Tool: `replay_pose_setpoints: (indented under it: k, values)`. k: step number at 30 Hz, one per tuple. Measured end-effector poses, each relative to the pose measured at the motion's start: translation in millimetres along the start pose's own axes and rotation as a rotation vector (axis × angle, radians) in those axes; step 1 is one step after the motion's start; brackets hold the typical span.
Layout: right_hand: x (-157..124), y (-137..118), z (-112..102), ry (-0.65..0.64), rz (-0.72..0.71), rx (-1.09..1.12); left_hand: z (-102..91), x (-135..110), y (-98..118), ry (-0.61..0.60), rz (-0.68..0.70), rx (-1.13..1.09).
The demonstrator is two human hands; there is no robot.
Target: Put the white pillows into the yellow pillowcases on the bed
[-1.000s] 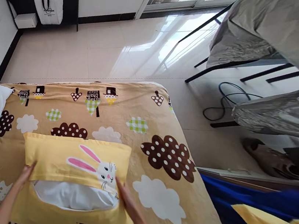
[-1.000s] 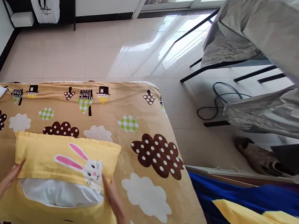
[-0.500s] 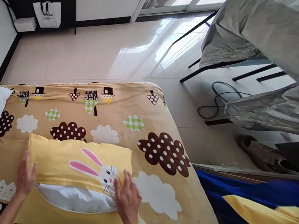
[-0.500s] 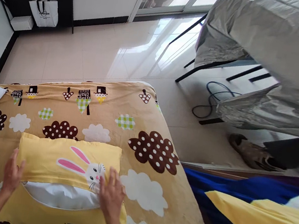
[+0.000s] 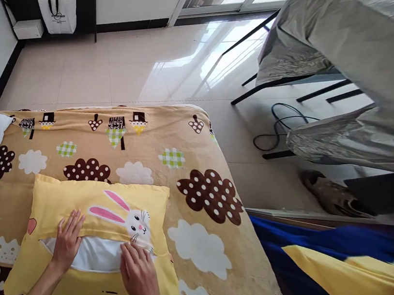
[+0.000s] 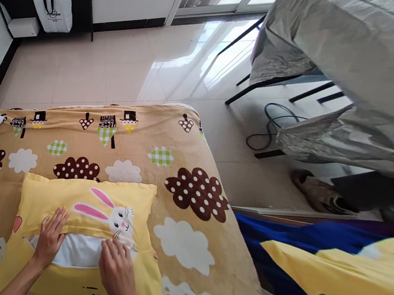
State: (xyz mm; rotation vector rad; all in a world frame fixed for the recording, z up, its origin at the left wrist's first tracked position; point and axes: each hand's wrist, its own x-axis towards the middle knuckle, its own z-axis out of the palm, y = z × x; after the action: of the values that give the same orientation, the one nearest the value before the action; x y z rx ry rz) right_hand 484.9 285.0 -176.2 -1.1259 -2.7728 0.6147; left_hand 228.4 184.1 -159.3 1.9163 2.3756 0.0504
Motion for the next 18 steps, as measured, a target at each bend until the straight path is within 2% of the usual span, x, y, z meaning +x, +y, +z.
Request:
replay_pose_setpoints:
  k: [2, 5, 8, 10, 12, 15, 18]
  values:
    - [-8.1, -15.7, 15.7, -0.076, 0.122, -0.004, -0.9, 2.0, 6.6, 0.003, 0.009, -0.005]
    - [2.8, -25.1, 30.5, -0.223, 0.199, 0.064, -1.9, 1.7, 5.9, -0.006, 0.086, -0.036]
    - [22.6, -17.1, 22.6, -0.328, 0.245, 0.18, -3.2, -9.9, -6.3, -0.012, 0.237, -0.058]
    - [26.4, -8.7, 10.1, -0.361, 0.275, 0.237, -3.6, -21.4, -13.3, 0.006, 0.269, -0.025]
    - [17.1, -1.7, -1.6, -0.352, 0.252, 0.245, -4.6, -31.4, -16.0, 0.014, 0.239, 0.021]
    - [-14.4, 7.2, -12.6, -0.274, 0.172, 0.181, -9.9, -39.0, -14.1, -0.042, 0.189, 0.03]
    - [-39.6, 16.3, -18.3, -0.156, 0.227, 0.1, -16.9, -39.8, -12.4, -0.105, 0.187, -0.019]
